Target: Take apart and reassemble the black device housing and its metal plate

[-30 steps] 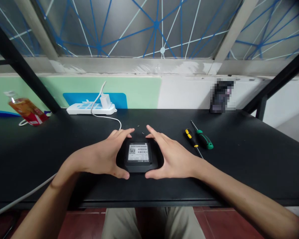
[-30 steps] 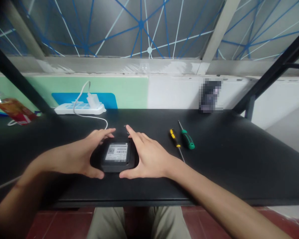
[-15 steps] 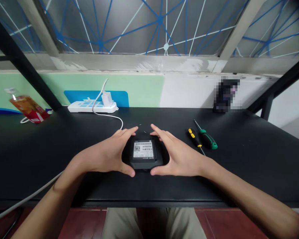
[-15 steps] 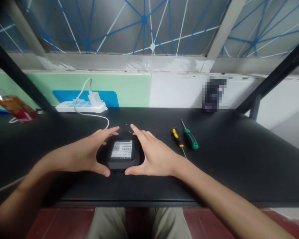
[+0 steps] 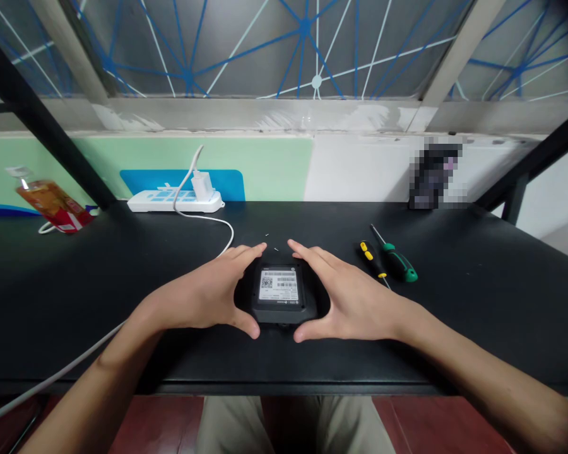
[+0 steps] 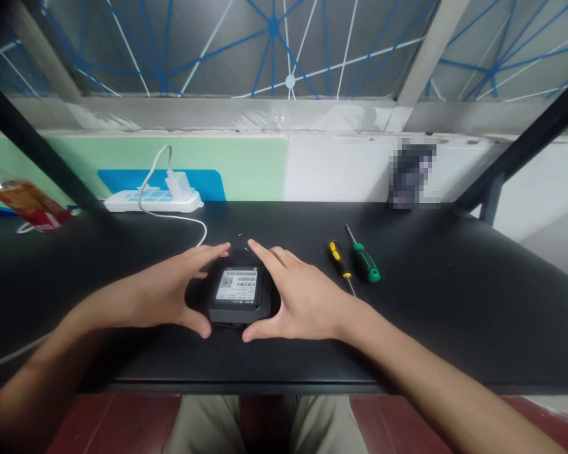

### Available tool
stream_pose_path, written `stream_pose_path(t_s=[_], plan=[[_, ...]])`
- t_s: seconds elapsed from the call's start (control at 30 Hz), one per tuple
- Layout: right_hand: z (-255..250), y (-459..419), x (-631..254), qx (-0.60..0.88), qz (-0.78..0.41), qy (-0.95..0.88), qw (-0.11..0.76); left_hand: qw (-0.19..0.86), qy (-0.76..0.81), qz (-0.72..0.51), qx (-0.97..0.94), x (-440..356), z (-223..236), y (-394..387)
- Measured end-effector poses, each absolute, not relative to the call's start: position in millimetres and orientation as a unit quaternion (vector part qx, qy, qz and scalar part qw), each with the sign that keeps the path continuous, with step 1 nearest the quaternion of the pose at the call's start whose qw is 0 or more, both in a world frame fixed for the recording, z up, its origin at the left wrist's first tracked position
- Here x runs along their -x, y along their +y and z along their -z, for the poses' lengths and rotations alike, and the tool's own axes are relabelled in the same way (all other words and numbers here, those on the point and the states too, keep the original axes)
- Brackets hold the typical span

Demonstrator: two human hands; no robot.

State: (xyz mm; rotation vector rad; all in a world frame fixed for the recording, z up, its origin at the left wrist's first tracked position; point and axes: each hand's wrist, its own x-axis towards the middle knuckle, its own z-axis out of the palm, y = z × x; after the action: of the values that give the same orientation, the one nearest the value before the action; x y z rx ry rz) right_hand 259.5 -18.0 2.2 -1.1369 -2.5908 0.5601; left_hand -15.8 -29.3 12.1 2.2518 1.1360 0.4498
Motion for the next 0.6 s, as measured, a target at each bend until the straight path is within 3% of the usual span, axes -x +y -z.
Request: stream_pose_path(t_s=[0.6], plan=[[-4.0,-31.9,-251.4,0.418,-0.137,-0.89,0.121,0.31,0.455,-0.122,-0.826,12.8,-18.8,-32.8]])
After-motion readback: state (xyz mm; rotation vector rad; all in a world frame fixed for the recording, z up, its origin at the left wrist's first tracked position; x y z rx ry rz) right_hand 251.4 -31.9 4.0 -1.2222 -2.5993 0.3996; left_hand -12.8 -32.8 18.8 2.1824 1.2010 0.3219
